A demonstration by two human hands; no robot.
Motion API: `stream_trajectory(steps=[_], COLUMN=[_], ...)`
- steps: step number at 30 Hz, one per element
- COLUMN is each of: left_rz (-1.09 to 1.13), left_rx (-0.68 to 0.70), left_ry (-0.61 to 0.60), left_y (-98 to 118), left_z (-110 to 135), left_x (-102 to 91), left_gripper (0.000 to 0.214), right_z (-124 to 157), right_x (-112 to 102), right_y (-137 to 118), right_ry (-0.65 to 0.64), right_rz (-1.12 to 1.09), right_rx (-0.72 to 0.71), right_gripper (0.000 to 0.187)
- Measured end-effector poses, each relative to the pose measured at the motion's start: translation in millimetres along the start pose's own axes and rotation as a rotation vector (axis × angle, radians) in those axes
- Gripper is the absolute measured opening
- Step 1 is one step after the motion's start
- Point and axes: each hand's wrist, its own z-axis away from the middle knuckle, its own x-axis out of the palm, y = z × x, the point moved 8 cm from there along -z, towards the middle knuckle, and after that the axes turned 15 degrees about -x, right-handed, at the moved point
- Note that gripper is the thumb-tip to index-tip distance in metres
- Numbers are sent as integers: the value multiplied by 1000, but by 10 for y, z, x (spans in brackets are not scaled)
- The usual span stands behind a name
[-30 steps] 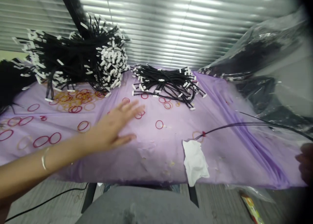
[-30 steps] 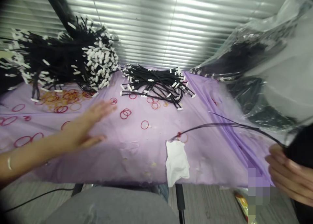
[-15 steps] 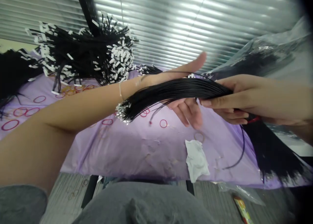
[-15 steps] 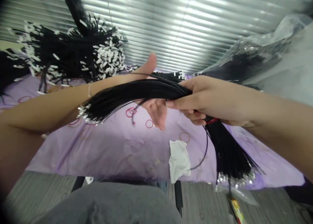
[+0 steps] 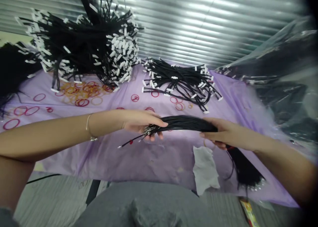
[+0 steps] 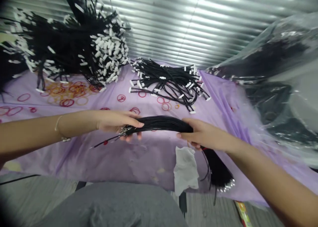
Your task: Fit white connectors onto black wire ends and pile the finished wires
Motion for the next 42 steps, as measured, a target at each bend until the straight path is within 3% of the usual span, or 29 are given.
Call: stream_trajectory(steps=[3, 6, 8, 10, 13, 16, 19, 26, 32, 36, 42], left_rz=[-228, -483, -535, -591, -796, -1040, -1099, -1024, -1017, -1026, -1012], left_rx=[43, 130, 197, 194, 144, 52, 34, 31, 32, 5, -18], left_ry=[263, 632, 721, 736, 761, 755, 762, 885, 922, 942, 926], left_y=[-58, -11, -19, -117, -322, -535, -621, -605, -578, -574, -695], left_z=[146, 584, 833, 918, 786, 507, 318, 196, 286, 373, 453], left_x=[-265, -533, -560, -496, -269, -5, 139, 100, 134, 130, 78], left_gripper=[41, 48, 44, 37, 29, 24, 23, 24, 23, 20, 17], right_z=[52, 301, 479, 565, 494, 282, 70, -404, -828, -966, -965], right_x=[-98, -372, -511, -568, -504, -262, 37, 671, 1180, 1306, 1261], right_y=[139, 139, 117, 102, 81, -41, -320, -839, -857, -789, -772], right_ry=[28, 216, 307, 332, 291, 159, 39, -94, -76, -52, -31], right_rz=[363, 669, 710, 678, 609, 603, 657, 636, 727, 750, 680], right_rx=[-113, -224, -256, -258, -230, -279, -451, -828, -973, -994, -1023], right_gripper=[43, 56, 52, 46, 41, 40, 35, 25, 17, 20, 26])
